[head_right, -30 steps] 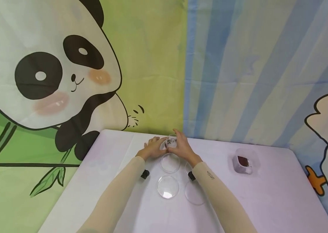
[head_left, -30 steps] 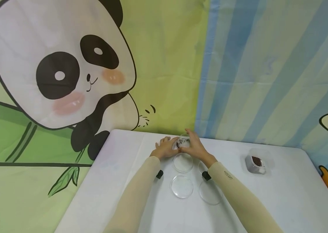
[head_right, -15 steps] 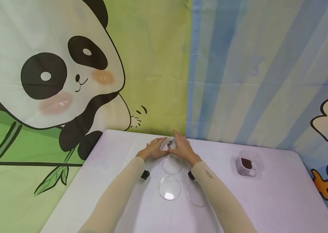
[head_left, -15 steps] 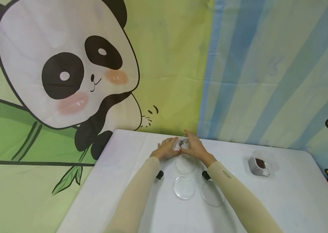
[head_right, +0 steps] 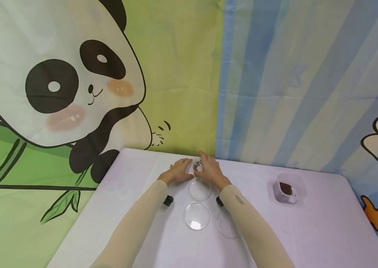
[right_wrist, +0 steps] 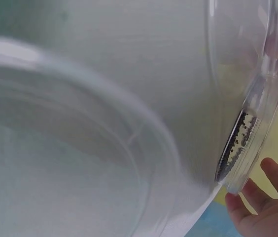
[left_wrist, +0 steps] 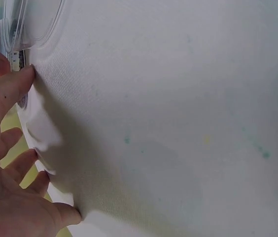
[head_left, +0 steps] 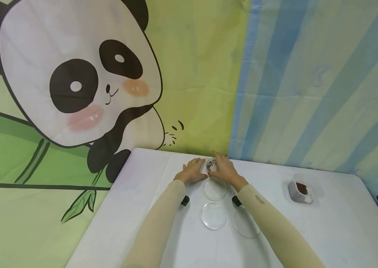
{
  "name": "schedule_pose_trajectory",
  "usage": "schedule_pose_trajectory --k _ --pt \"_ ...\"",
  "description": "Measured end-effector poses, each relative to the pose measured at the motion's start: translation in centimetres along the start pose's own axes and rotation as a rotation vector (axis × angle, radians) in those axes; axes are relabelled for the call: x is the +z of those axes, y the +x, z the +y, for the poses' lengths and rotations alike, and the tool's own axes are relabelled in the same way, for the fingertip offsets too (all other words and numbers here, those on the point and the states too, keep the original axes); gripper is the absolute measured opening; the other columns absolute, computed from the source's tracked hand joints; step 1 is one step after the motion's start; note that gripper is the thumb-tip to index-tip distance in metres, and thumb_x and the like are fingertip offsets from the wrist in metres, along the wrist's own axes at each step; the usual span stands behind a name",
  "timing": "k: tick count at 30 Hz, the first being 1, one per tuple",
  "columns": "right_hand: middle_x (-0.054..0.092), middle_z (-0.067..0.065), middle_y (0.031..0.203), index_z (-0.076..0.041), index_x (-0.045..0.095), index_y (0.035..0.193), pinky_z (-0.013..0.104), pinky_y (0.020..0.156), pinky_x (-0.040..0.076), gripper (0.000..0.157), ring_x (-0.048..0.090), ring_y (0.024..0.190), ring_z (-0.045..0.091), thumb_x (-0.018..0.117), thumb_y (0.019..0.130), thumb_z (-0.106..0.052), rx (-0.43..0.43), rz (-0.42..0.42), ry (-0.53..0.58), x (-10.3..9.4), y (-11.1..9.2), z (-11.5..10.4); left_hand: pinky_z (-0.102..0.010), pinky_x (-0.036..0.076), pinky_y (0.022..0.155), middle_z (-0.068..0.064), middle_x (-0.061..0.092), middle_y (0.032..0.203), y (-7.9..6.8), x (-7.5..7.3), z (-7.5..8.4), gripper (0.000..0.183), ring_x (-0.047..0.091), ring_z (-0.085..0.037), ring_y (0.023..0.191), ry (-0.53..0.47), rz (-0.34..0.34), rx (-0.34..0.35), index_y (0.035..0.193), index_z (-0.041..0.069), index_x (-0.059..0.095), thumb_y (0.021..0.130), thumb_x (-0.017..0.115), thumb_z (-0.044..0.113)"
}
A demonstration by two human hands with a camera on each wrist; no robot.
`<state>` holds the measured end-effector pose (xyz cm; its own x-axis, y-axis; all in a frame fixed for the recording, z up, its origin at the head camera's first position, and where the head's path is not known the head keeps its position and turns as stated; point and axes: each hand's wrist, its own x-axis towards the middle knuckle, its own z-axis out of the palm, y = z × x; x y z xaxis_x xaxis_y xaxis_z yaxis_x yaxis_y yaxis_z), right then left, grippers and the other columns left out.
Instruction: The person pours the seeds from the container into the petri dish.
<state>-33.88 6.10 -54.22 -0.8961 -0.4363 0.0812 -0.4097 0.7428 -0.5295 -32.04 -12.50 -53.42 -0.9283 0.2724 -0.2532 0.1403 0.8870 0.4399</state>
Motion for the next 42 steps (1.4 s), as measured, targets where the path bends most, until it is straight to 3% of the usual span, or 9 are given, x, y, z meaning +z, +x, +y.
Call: schedule_pose_trajectory --k 7,14,18,22,30,42 --pt "0.04 0.027 0.149 0.0 0.029 0.154 0.064 0.105 0.034 0.093 0.038 0.134 0.047 0.082 0.084 -0.031 0.025 -0.02 -0.019 -0.4 -0.8 0.1 -0.068 0.013 0.113 -0.011 0.027 0.162 -0.4 0.0 0.7 0.075 0.019 -0.034 0.149 0.02 0.001 0.007 0.157 0.016 0.032 0.095 0.068 0.038" --pt "0.041 0.027 0.146 0.0 0.036 0.151 0.059 0.105 0.038 0.08 0.041 0.132 0.046 0.077 0.09 -0.031 0.017 -0.02 0.001 -1.4 -1.8 -0.2 -0.067 0.014 0.113 -0.012 0.032 0.159 -0.4 0.2 0.3 0.069 0.023 -0.032 0.148 -0.003 0.037 0.024 0.154 0.013 0.038 0.096 0.068 0.034" --pt "0.046 0.026 0.142 -0.001 0.043 0.147 0.058 0.103 0.04 0.07 0.046 0.128 0.045 0.074 0.092 -0.03 0.002 -0.012 -0.024 -3.0 -3.1 -0.3 -0.055 0.026 0.115 -0.015 0.041 0.154 -0.6 0.4 -0.2 0.061 0.034 -0.032 0.143 0.019 0.042 0.056 0.149 0.007 0.046 0.097 0.066 0.033" --pt "0.047 0.027 0.142 0.0 0.044 0.146 0.06 0.103 0.04 0.066 0.046 0.129 0.045 0.072 0.093 -0.028 -0.004 0.009 -0.043 -5.3 -5.4 -0.5 -0.044 0.031 0.115 -0.015 0.043 0.152 -1.9 0.5 0.1 0.062 0.038 -0.031 0.141 -0.002 0.049 0.073 0.147 0.006 0.048 0.098 0.064 0.04" --pt "0.047 0.025 0.143 0.0 0.044 0.146 0.063 0.103 0.035 0.065 0.044 0.131 0.045 0.071 0.094 -0.03 -0.008 0.112 -0.056 -8.7 -11.1 0.1 -0.044 0.029 0.115 -0.014 0.041 0.154 -5.4 1.1 -0.1 0.077 0.035 -0.029 0.143 -0.054 0.087 0.145 0.151 0.01 0.043 0.093 0.063 0.057" --pt "0.05 0.027 0.137 0.004 0.045 0.143 0.063 0.099 0.039 0.064 0.046 0.125 0.047 0.074 0.092 -0.021 -0.018 0.301 -0.072 -9.0 -18.2 3.3 -0.048 0.028 0.115 -0.012 0.036 0.157 -8.3 3.1 0.1 0.079 0.03 -0.03 0.145 -0.086 0.11 0.167 0.153 0.014 0.042 0.091 0.065 0.058"
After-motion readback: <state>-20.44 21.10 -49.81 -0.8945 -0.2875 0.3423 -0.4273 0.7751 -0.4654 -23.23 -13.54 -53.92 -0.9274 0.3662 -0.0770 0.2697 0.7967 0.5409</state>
